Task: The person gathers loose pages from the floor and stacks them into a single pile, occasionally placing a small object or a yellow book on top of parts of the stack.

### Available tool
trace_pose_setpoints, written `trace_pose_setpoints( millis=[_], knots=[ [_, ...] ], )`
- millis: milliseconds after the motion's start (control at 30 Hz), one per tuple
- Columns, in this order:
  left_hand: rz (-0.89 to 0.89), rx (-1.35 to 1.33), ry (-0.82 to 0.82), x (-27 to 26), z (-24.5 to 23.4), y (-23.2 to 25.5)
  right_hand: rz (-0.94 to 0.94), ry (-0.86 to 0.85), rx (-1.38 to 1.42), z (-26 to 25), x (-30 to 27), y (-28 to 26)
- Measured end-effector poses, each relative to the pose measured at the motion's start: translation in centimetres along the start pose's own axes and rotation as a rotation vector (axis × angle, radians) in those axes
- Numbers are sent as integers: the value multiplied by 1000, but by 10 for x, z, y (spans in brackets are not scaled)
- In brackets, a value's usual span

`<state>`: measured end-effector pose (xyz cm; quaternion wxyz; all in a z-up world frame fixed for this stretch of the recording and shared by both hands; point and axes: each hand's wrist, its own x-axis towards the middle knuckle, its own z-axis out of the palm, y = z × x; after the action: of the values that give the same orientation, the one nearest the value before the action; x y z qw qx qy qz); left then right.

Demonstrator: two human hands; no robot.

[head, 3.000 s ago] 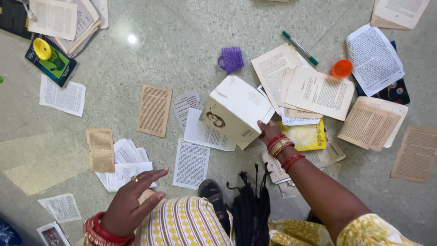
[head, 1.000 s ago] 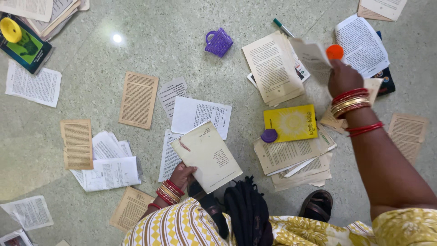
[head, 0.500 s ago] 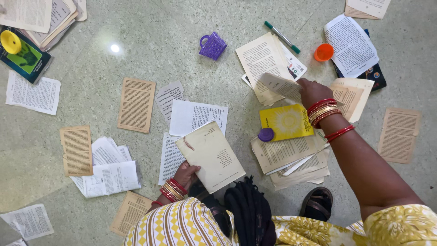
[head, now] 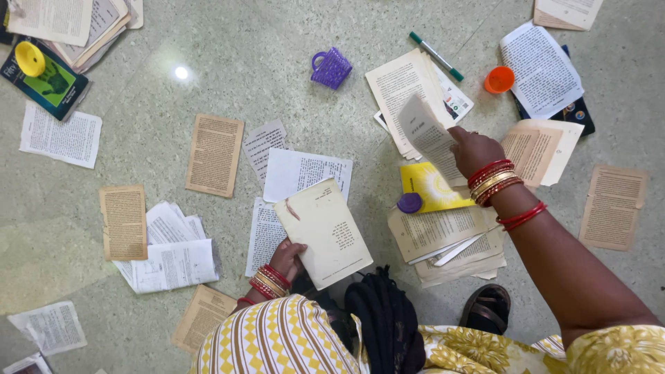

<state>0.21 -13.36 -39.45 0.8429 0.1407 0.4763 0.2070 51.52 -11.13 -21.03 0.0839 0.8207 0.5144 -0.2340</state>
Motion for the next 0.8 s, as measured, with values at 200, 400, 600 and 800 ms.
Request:
trace_pose_setpoints(
  millis=[200,400,600,800],
  knots=[
    [44,-103,13,13,8,6,-197,-393,1343,14,-42,-70],
    [61,-222,-109,5,47,28,-96,-426,1350,121,-61,-120],
    [43,-197,-108,7,47,25,100,-388,1328,161,-78,-131],
    [121,150,-208,5,68,45,-151,-151,1164,159,-69,-150]
  ],
)
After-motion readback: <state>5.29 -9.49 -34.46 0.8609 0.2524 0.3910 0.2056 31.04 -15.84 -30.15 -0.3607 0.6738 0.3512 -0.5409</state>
